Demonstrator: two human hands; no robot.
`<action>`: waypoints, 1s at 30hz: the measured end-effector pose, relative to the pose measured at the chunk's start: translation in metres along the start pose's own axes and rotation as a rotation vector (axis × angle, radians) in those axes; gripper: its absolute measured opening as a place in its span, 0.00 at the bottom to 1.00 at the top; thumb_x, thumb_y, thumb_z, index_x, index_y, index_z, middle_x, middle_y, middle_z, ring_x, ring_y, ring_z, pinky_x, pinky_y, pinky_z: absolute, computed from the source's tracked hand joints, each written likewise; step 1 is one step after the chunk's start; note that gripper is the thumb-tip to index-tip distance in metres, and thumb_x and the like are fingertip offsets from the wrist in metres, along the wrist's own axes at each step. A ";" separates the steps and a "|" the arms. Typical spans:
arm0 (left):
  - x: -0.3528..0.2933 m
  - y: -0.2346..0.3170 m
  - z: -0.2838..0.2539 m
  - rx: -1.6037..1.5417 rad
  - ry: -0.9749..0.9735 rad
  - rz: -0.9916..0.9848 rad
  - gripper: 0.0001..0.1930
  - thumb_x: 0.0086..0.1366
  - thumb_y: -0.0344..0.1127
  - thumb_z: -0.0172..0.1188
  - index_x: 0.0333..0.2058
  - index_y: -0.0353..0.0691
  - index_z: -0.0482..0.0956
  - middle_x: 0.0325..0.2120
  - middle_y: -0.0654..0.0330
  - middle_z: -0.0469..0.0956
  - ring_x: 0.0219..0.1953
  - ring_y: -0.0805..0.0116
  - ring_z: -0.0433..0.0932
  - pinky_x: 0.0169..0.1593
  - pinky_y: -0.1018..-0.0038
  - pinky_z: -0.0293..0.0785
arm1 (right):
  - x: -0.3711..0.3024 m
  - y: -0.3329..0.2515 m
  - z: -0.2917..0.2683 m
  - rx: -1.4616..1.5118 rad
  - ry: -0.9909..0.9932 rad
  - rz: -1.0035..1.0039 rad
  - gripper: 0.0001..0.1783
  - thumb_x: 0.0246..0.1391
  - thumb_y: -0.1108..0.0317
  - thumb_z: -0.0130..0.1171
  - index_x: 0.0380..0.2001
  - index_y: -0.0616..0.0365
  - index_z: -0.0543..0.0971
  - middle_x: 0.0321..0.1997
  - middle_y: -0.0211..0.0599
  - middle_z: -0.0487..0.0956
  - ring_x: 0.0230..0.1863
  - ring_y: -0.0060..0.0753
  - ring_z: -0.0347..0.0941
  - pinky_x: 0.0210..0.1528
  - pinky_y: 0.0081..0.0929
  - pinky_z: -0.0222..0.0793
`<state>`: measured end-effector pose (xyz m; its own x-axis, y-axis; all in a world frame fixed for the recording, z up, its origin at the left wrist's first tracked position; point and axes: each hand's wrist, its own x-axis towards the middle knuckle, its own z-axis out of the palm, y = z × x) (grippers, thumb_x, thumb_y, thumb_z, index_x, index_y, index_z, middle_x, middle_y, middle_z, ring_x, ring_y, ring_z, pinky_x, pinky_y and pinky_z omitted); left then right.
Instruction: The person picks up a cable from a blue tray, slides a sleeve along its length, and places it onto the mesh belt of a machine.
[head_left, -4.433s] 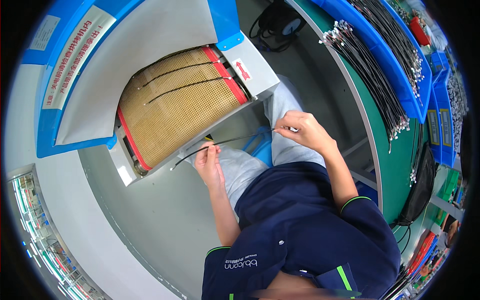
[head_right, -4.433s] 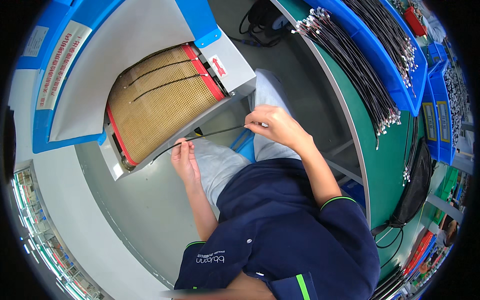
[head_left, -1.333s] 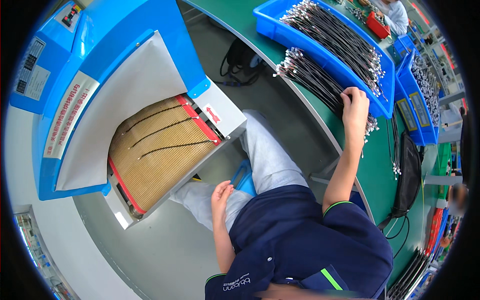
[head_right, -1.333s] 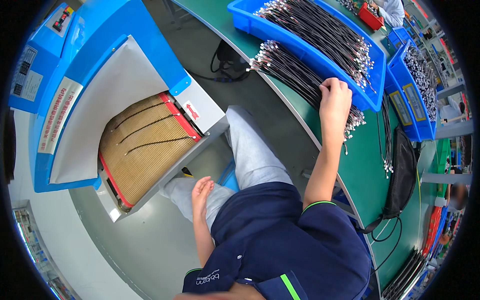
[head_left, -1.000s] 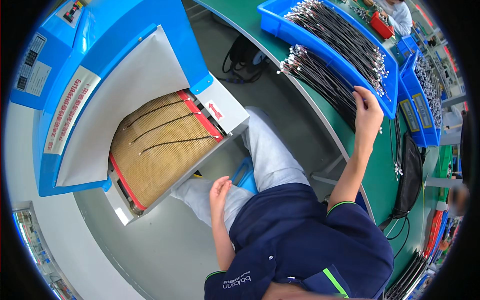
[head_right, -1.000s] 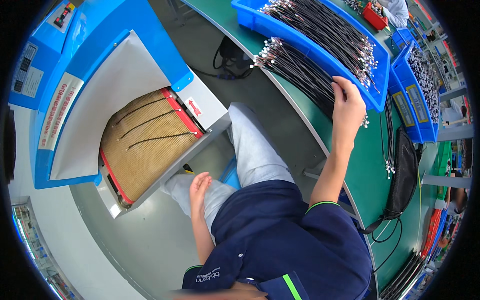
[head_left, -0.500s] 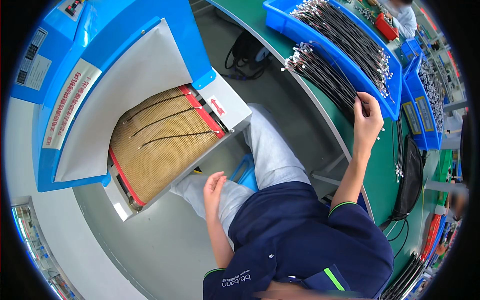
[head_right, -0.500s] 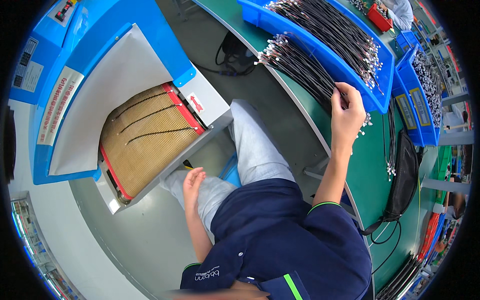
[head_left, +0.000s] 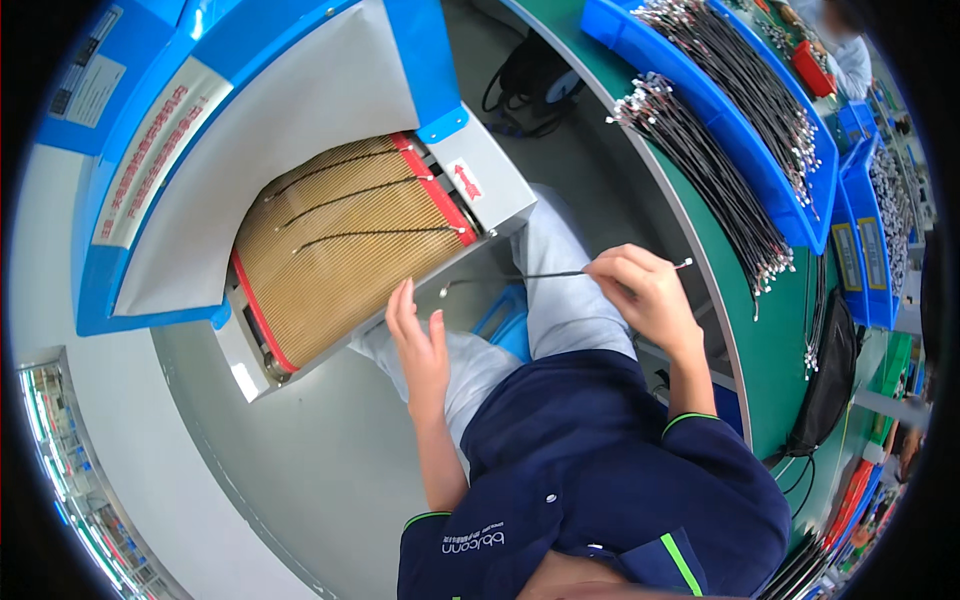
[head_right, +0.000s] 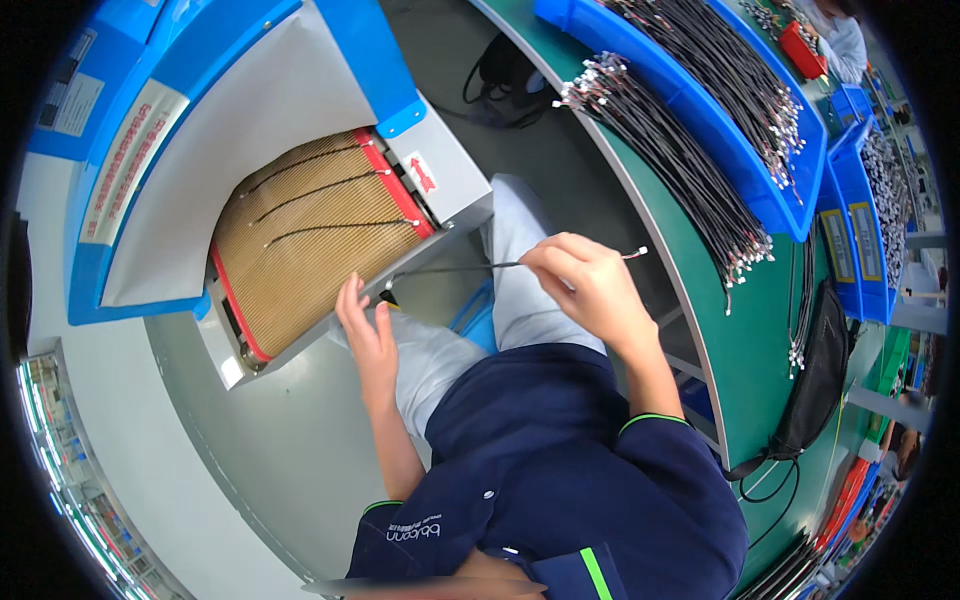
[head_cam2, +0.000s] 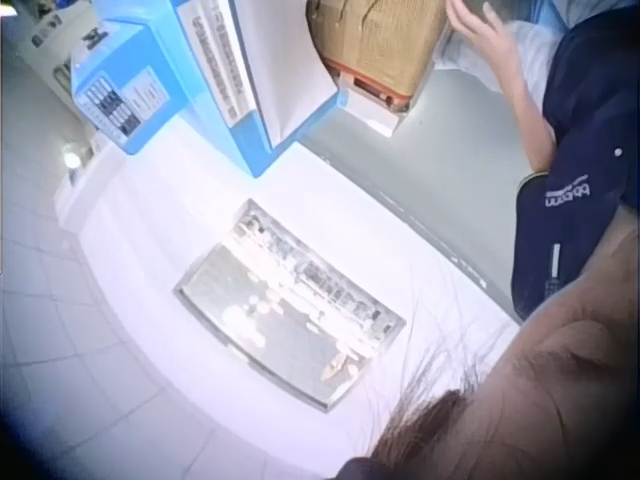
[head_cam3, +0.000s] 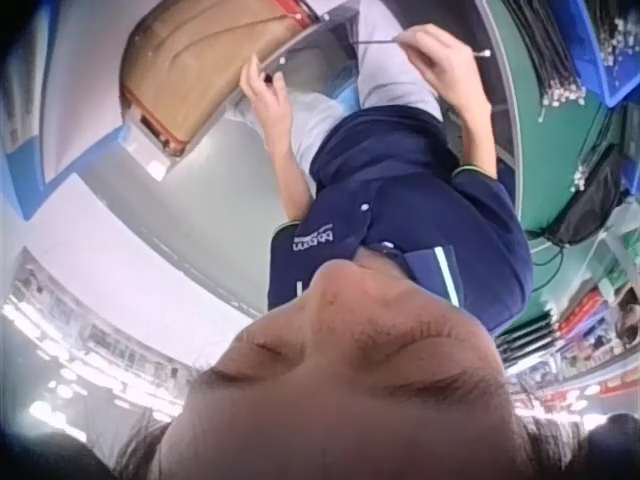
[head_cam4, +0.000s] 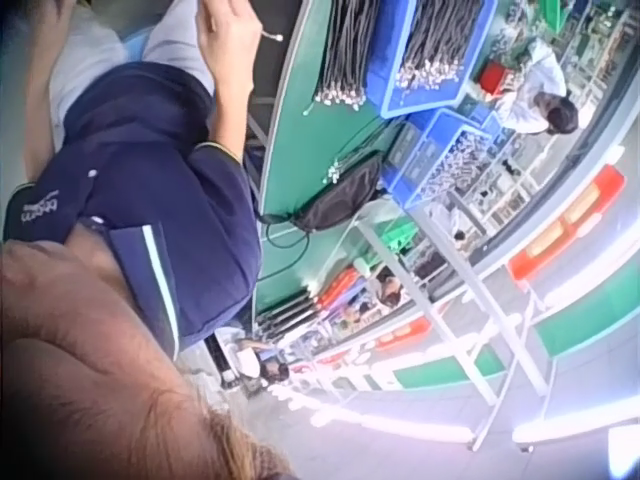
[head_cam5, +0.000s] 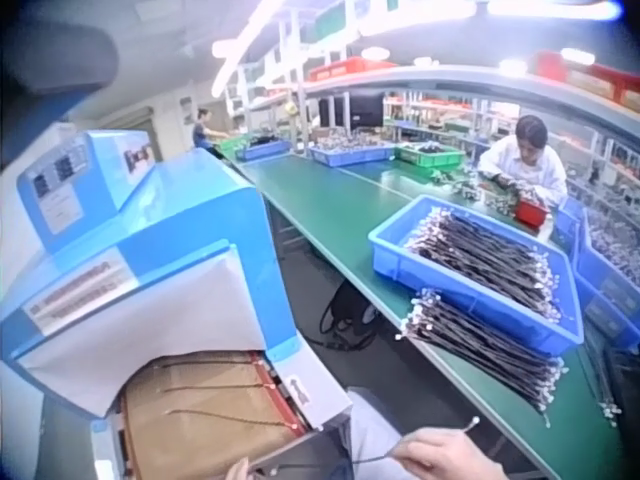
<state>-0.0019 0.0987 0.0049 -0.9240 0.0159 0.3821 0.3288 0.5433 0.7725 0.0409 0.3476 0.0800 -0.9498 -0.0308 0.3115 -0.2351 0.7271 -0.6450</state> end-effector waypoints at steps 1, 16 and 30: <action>0.001 0.001 -0.005 0.010 0.004 -0.005 0.16 0.63 0.25 0.49 0.50 0.36 0.68 0.41 0.52 0.71 0.43 0.57 0.71 0.48 0.68 0.67 | 0.000 -0.002 0.006 0.018 -0.027 -0.014 0.08 0.42 0.81 0.59 0.29 0.60 0.77 0.29 0.36 0.76 0.30 0.35 0.75 0.30 0.26 0.71; -0.002 0.014 -0.018 -0.083 -0.670 -0.054 0.04 0.60 0.28 0.53 0.33 0.34 0.72 0.29 0.53 0.74 0.30 0.54 0.74 0.34 0.68 0.71 | 0.015 -0.006 0.080 0.212 -0.276 -0.222 0.07 0.44 0.72 0.61 0.30 0.59 0.79 0.29 0.35 0.77 0.29 0.36 0.75 0.32 0.28 0.72; -0.004 0.014 -0.016 -0.003 -0.525 0.090 0.07 0.54 0.30 0.61 0.31 0.35 0.77 0.25 0.57 0.76 0.26 0.61 0.75 0.30 0.70 0.71 | 0.013 -0.006 0.079 0.311 -0.301 -0.201 0.06 0.43 0.73 0.62 0.27 0.61 0.79 0.26 0.36 0.77 0.27 0.37 0.74 0.31 0.30 0.71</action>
<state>0.0096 0.0925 0.0218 -0.8652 0.4807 0.1427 0.4115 0.5180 0.7499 0.0131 0.2887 0.0328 -0.8859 -0.3804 0.2653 -0.4276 0.4482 -0.7851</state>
